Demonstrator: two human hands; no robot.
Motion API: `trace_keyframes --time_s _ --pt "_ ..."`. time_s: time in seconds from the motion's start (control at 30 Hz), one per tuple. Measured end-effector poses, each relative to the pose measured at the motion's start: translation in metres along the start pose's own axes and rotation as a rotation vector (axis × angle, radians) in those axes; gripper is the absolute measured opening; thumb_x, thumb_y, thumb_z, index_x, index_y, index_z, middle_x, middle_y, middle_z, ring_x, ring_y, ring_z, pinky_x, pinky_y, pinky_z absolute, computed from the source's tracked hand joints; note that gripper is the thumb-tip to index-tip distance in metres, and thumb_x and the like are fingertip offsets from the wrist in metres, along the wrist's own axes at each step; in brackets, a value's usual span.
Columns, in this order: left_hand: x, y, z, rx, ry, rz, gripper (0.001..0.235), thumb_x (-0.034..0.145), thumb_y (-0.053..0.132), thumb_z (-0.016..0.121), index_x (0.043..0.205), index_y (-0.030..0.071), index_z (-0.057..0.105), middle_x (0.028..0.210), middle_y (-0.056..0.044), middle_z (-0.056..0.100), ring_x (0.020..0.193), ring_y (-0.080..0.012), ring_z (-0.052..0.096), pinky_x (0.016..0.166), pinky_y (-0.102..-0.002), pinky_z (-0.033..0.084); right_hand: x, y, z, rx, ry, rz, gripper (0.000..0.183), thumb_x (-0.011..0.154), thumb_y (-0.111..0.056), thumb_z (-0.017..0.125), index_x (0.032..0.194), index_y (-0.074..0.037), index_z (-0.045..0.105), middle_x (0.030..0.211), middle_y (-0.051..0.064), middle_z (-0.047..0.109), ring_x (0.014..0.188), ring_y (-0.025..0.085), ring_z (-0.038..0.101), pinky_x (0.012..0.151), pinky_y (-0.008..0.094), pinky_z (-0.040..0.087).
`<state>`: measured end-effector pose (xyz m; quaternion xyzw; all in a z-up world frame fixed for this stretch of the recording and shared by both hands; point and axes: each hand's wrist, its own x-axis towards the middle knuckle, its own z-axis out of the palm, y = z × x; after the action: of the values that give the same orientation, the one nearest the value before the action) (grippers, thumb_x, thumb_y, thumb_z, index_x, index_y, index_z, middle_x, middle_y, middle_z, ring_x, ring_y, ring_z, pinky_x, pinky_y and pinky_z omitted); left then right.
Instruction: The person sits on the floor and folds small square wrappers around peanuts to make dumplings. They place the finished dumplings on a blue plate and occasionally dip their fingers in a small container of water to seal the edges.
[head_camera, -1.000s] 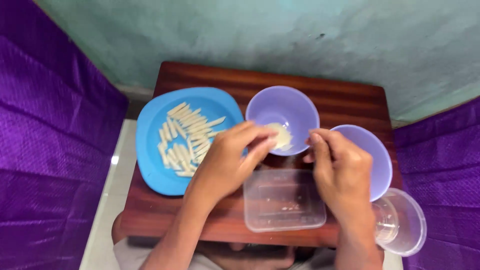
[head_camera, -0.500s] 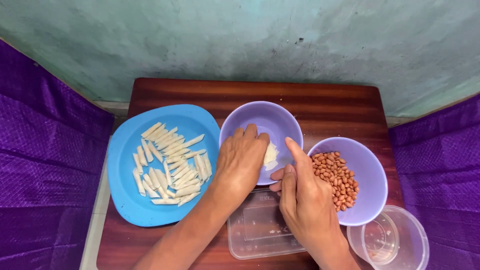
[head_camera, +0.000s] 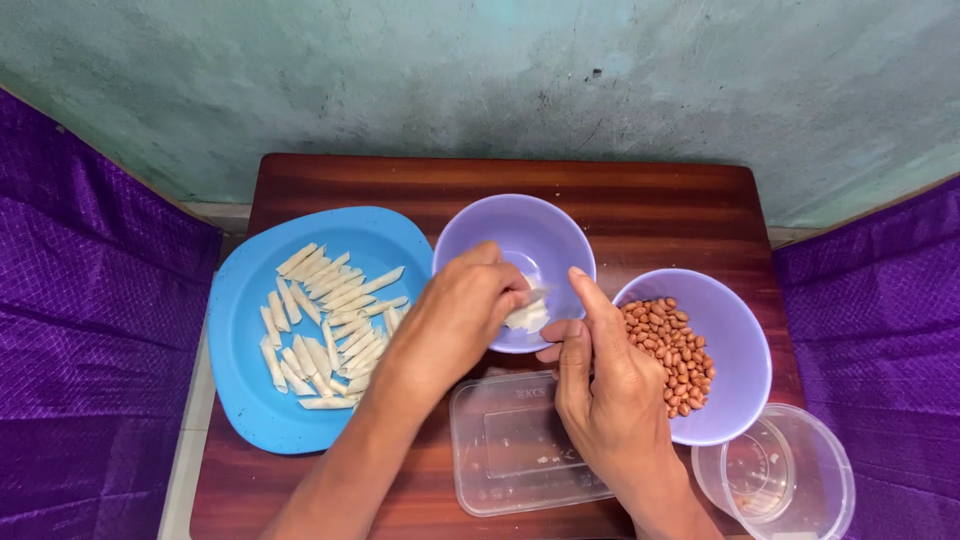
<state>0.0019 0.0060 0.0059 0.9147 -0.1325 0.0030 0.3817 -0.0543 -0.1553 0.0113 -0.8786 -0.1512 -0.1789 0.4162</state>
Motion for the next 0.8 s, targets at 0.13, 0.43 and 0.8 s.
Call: trace_keyframes --time_s 0.13,0.43,0.8 --pt "-0.004 0.000 -0.024 -0.158 0.100 0.209 0.008 0.086 0.006 0.072 0.091 0.001 0.076 0.079 -0.005 0.063 0.060 -0.0193 0.056 0.059 -0.034 0.049 0.000 0.001 0.001 -0.020 0.007 0.000 0.045 0.094 0.009 0.056 0.138 0.003 0.051 0.091 0.014 0.077 0.067 0.016 0.078 0.050 0.024 0.061" --pt "-0.016 0.006 -0.048 -0.759 -0.235 -0.082 0.022 0.085 0.004 0.075 0.105 -0.002 0.082 0.085 -0.008 0.082 0.068 -0.0092 0.068 0.060 -0.021 0.056 -0.009 0.010 -0.002 0.441 0.165 0.144 0.035 0.104 -0.006 0.048 0.138 0.003 0.047 0.081 0.012 0.071 0.060 0.014 0.071 0.050 0.020 0.055" --pt "-0.011 -0.015 -0.016 -0.905 -0.211 0.106 0.041 0.080 0.001 0.084 0.120 -0.001 0.073 0.084 -0.007 0.065 0.074 -0.0110 0.067 0.068 -0.026 0.065 -0.008 0.028 0.013 0.662 0.237 -0.033 0.039 0.095 0.006 0.065 0.133 0.004 0.058 0.096 0.020 0.073 0.066 0.015 0.071 0.055 0.025 0.065"
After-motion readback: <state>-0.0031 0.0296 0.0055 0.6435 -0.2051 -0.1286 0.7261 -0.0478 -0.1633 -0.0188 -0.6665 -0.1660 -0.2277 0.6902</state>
